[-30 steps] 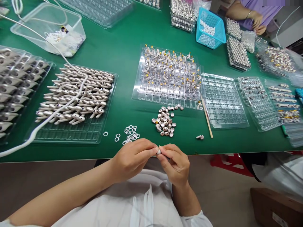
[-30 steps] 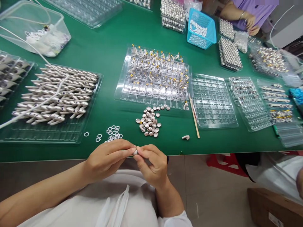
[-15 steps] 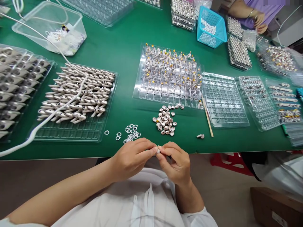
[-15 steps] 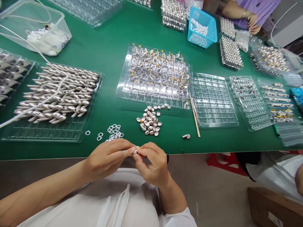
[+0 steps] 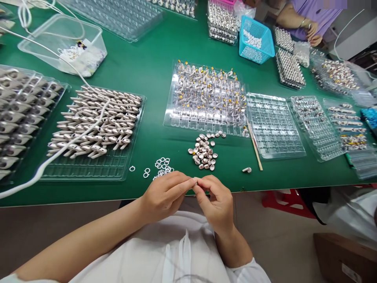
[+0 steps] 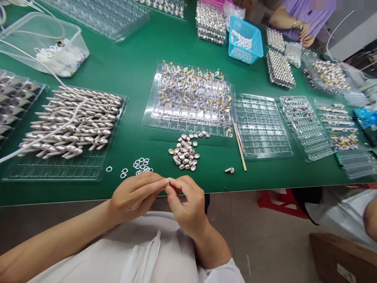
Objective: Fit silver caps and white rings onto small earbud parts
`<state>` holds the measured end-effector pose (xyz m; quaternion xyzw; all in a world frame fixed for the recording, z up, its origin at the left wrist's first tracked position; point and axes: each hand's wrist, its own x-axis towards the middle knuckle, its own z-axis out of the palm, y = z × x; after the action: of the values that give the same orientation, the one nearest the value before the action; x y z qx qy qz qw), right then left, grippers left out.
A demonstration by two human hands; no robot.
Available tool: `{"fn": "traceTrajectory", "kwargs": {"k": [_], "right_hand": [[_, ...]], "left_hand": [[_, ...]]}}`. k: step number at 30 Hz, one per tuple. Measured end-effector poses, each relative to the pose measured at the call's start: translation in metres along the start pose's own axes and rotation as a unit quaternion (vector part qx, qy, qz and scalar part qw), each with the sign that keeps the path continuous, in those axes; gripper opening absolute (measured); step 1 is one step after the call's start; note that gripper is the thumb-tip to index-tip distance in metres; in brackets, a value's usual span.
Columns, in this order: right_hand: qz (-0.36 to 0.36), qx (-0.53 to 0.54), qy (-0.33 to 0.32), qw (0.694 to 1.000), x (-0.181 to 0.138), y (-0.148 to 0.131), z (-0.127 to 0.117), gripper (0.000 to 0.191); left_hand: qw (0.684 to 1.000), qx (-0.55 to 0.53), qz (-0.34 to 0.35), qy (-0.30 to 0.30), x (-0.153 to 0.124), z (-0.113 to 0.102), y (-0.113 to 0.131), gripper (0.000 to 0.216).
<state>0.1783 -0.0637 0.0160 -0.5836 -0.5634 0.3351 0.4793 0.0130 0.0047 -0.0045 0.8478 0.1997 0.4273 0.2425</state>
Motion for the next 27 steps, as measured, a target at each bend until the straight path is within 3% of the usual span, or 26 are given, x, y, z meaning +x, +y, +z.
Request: {"fn": "traceTrajectory", "kwargs": {"k": [5, 12, 21, 27], "right_hand": [[0.052, 0.051, -0.027, 0.997, 0.0, 0.003, -0.003, 0.015], [-0.022, -0.034, -0.104, 0.994, 0.005, 0.003, -0.014, 0.027], [-0.117, -0.095, -0.069, 0.986, 0.003, 0.01, -0.009, 0.032], [-0.178, -0.166, -0.053, 0.968, 0.0, 0.012, -0.005, 0.038]], "left_hand": [[1.0, -0.007, -0.011, 0.011, 0.001, 0.003, 0.003, 0.033], [1.0, -0.007, -0.017, 0.003, -0.001, 0.004, 0.004, 0.031], [0.998, 0.041, -0.04, 0.039, -0.002, 0.006, 0.007, 0.018], [0.998, 0.054, -0.009, 0.001, -0.005, 0.005, 0.004, 0.019]]}}
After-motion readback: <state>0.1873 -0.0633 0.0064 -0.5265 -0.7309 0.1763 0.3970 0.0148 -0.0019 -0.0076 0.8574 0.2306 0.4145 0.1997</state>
